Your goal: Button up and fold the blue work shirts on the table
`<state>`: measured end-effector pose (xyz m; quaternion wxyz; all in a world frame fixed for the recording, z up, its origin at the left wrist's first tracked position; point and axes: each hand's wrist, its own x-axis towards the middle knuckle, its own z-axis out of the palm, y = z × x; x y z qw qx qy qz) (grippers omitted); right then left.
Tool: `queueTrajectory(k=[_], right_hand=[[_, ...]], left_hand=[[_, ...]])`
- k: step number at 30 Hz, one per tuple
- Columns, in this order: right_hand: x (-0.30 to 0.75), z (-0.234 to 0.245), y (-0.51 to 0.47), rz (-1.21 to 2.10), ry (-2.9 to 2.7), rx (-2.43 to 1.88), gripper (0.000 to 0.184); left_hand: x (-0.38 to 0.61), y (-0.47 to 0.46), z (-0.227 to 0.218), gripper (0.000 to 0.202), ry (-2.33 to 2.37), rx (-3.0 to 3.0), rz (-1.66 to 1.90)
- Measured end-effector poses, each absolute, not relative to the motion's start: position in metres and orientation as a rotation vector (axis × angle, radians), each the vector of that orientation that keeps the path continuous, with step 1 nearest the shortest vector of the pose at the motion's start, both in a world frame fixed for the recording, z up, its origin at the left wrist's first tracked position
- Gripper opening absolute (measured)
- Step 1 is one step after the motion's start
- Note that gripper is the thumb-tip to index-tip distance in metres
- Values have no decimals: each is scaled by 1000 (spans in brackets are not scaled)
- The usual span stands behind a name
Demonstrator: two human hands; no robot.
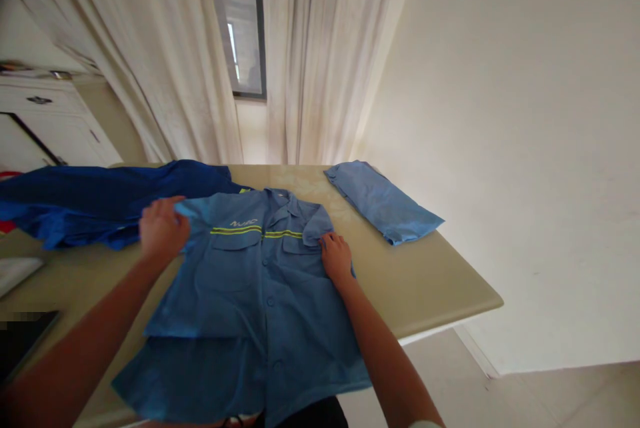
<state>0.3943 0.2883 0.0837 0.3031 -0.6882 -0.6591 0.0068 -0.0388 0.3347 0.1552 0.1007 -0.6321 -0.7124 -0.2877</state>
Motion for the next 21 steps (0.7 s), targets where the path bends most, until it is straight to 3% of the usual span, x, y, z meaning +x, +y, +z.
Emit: queueTrajectory(k=[2, 5, 8, 14, 21], right_hand=[[424, 102, 302, -29, -1575, -1814, 24], [469, 131, 308, -213, -1297, -1872, 51], [472, 131, 287, -328, -1330, -1796, 54], [380, 73, 257, 11, -2168, -1874, 64], [383, 86, 333, 182, -2215, -2045, 72]], left_hand=[[-5, 333, 125, 51, -2001, -2239, -633], [23, 337, 87, 64, -1982, -2430, -415], [22, 351, 71, 69, -2044, -2436, -335], [24, 371, 80, 57, -1951, -2329, -442], [11, 272, 106, 52, -1885, -2348, -607]])
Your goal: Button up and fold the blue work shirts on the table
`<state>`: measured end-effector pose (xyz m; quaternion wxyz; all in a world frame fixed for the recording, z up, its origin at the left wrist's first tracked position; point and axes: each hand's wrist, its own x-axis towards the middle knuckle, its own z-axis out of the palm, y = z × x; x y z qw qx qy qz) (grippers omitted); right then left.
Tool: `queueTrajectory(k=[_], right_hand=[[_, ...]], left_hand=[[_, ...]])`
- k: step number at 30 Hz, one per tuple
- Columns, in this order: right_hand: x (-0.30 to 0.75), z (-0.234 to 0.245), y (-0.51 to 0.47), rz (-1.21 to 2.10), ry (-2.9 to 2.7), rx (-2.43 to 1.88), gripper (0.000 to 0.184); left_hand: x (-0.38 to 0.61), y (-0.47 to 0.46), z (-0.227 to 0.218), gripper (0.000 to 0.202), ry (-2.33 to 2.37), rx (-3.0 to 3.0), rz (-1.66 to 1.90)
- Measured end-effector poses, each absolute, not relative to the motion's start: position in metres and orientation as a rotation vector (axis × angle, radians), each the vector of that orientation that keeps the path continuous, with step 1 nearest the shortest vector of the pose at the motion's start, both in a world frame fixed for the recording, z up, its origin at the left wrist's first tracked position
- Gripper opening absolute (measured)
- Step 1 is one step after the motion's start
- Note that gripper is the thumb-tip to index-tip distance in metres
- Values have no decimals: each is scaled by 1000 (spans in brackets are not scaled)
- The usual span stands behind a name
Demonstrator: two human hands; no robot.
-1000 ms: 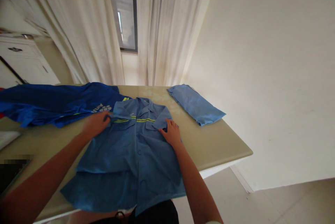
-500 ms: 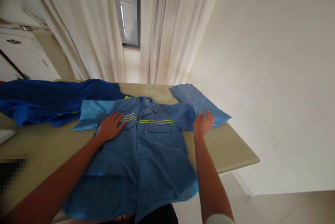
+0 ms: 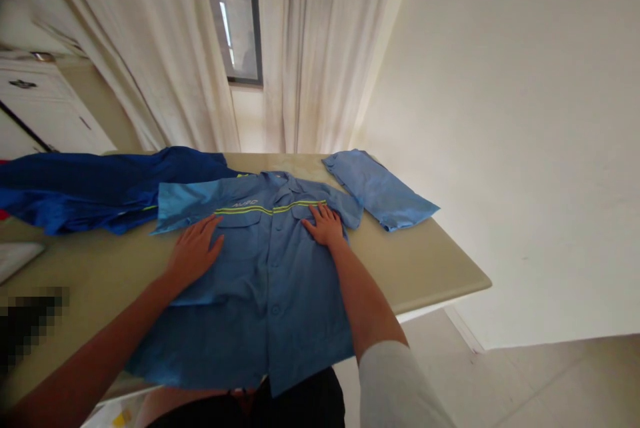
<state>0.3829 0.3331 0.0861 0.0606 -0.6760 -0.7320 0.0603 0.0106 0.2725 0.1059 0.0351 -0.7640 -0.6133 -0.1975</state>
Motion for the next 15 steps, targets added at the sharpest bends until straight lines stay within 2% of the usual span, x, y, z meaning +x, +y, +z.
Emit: queueTrajectory(k=[3, 6, 8, 12, 15], right_hand=[[385, 89, 348, 221, -2202, -2012, 69], [380, 93, 338, 133, -2082, -1830, 57], [380, 99, 317, 43, -1950, -1660, 48], [407, 111, 248, 52, -1769, -1499, 38], [434, 105, 176, 75, -1600, -1625, 41]], left_hand=[[-10, 193, 94, 51, -2015, -2324, -744], [-25, 118, 76, 69, -2160, -2169, -961], [-29, 79, 69, 74, -2113, -2216, -970], [-35, 37, 66, 52, -2019, -2275, -928], [-51, 26, 63, 38, -1980, -2266, -946]])
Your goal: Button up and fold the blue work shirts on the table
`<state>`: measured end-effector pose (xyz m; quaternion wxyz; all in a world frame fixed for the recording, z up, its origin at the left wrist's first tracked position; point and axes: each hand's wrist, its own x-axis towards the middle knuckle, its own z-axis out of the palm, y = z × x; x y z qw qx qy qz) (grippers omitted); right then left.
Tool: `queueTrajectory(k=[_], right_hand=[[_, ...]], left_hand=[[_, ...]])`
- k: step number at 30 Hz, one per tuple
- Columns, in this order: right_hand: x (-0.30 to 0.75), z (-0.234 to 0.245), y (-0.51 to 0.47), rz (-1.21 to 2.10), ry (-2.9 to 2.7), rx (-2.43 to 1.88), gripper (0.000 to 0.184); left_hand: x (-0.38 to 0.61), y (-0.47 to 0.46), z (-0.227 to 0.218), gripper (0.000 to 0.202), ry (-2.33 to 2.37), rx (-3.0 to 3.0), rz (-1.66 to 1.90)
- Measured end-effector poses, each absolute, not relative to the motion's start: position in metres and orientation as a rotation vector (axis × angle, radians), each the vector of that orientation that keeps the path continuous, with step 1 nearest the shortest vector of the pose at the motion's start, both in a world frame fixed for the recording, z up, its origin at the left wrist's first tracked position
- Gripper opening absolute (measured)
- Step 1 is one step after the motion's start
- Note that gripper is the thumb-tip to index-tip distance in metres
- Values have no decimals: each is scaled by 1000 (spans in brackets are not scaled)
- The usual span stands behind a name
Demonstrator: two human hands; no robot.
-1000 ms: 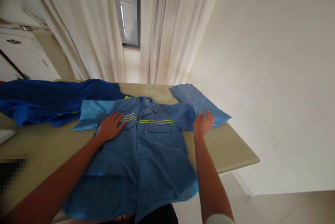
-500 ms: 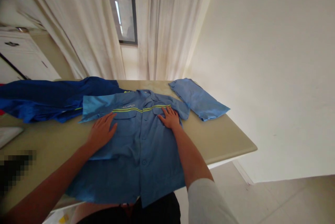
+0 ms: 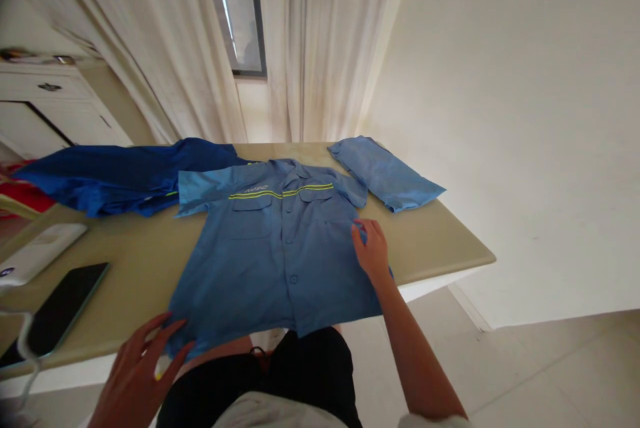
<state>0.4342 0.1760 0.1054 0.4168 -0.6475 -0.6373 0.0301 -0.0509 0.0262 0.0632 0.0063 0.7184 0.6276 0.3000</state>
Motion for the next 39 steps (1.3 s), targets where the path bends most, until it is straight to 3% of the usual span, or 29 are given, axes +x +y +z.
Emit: queueTrajectory(k=[3, 7, 13, 17, 21, 25, 30, 34, 39], right_hand=[[447, 84, 103, -16, -1447, -1850, 52], [438, 56, 49, -91, -1254, -1913, 63], [443, 49, 43, 301, -862, -1833, 75], [473, 53, 24, 580, -989, -1797, 68], [471, 74, 35, 174, -966, -1906, 60], [397, 105, 118, 295, -1424, -1684, 36], [300, 106, 243, 325, -1950, -1665, 25], [283, 95, 296, 282, -2108, -1781, 17], [299, 90, 316, 378, -2175, -1580, 12]], left_hand=[[-65, 32, 64, 29, 1838, 2359, 858], [-34, 70, 82, 33, 1881, 2406, 775], [74, 129, 91, 59, 1455, 2687, 588], [90, 125, 78, 62, 1423, 2720, 516], [93, 145, 92, 46, 1437, 2608, 473], [117, 225, 110, 41, 1467, 2537, 549], [133, 312, 89, 49, 1570, 2490, 557], [124, 336, 71, 51, 1569, 2496, 573], [120, 343, 69, 49, 1726, 2425, 654]])
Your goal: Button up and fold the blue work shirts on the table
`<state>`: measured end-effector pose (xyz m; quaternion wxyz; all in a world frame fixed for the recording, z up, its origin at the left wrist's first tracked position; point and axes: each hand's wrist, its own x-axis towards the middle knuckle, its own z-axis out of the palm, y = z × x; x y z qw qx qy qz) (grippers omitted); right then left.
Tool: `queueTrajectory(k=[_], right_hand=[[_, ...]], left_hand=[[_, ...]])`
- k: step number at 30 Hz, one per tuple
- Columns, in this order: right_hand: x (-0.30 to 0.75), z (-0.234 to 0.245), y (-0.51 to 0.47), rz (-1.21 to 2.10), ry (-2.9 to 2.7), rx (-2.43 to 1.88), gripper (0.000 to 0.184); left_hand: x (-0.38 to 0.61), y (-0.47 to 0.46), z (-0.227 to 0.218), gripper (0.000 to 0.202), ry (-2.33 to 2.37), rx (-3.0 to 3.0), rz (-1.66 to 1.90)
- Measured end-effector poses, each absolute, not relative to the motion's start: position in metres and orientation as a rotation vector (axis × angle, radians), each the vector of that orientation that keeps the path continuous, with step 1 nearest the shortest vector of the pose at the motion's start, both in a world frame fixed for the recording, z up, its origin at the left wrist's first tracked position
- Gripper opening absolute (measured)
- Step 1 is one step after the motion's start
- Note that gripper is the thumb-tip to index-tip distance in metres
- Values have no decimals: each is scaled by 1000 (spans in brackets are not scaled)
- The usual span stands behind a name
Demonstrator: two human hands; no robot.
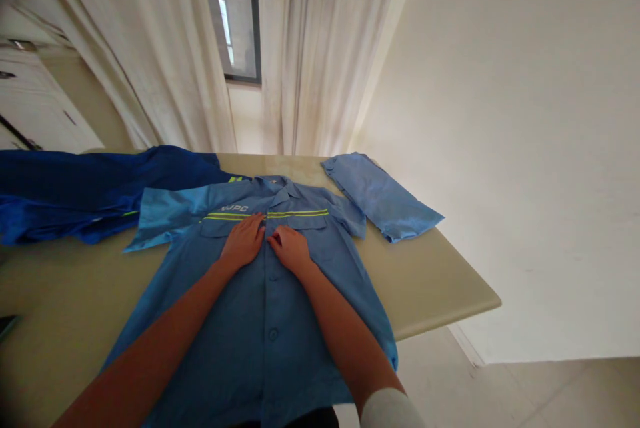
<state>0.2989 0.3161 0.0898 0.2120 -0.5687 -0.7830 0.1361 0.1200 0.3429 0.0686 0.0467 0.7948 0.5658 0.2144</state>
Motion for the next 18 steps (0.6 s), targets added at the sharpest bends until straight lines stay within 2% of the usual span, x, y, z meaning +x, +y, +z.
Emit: queueTrajectory(k=[2, 8, 12, 18], right_hand=[[306, 89, 318, 446, -2202, -1476, 6], [315, 88, 317, 548, -2178, -1385, 11], [314, 89, 313, 553, -2111, -1405, 14], [313, 89, 308, 508, -2117, -1436, 18]], left_hand=[[121, 340, 70, 46, 1759, 2424, 714], [123, 333, 74, 24, 1566, 2458, 773], [126, 333, 77, 25, 1424, 2305, 853], [134, 328, 83, 20, 1454, 1979, 967]])
